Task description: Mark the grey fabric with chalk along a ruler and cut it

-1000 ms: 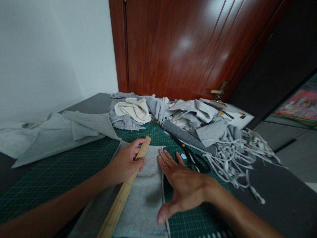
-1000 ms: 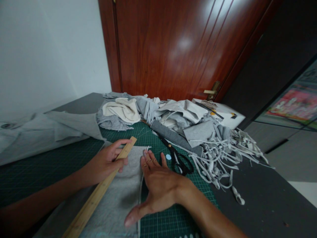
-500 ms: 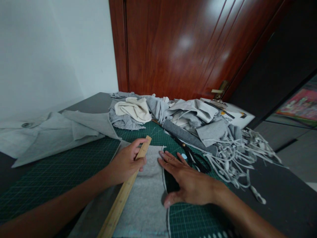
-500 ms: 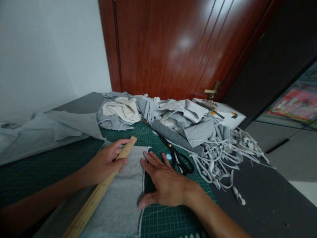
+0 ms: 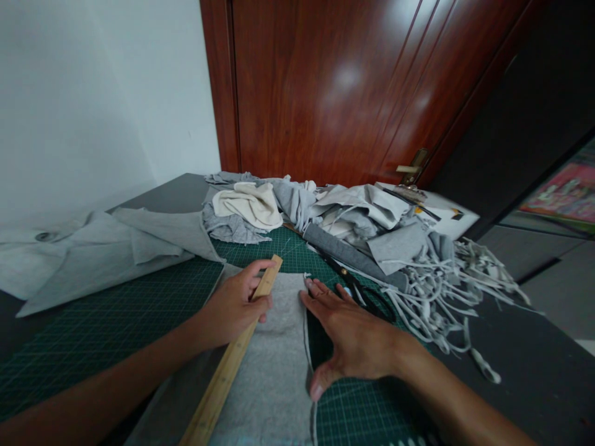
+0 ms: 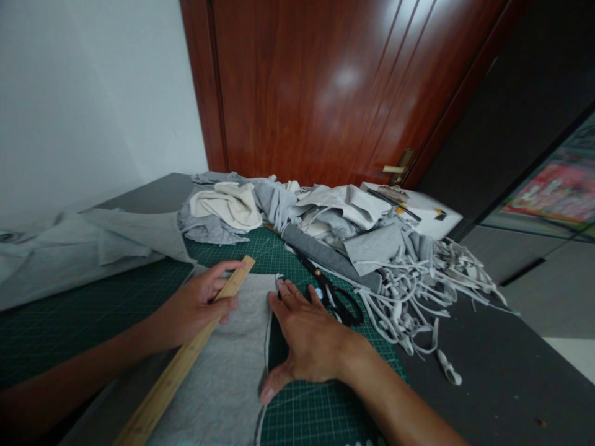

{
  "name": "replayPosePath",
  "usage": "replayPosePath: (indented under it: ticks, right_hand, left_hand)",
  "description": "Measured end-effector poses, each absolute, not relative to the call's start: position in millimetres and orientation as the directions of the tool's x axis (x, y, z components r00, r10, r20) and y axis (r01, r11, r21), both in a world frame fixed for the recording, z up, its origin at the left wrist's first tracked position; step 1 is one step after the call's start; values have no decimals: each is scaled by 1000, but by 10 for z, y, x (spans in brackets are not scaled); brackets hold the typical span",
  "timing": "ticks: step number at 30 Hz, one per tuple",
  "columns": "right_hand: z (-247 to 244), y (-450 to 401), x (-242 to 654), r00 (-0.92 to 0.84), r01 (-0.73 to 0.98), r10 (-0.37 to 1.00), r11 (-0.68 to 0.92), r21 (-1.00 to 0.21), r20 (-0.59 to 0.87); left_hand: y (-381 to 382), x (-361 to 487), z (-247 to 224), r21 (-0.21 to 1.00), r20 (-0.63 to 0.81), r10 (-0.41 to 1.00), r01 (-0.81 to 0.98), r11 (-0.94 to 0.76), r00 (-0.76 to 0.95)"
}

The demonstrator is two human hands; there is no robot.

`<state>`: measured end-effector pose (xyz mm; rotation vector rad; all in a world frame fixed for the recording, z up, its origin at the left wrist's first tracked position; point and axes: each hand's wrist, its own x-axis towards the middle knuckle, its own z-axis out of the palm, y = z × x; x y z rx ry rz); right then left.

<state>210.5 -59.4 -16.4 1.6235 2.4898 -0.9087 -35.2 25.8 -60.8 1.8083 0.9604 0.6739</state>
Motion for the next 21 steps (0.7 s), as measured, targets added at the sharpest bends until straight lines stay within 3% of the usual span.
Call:
replayPosePath:
  ticks: [5,14,21]
  right_hand:
    - [-137,-558,2082,-457,852,827,302,-427,-328]
    - [-203,-437,2135,-534,797,788,347,-495,-306]
    - [-259,-392,2186,-581,754,763,373,-541,-283]
  left_hand:
    - [261,-341,-630,924,30,844,308,-228,536]
    - [207,-374,-598,895,14,885,389,-219,466]
    - [251,-440,-573,781,34,915,561,-276,402]
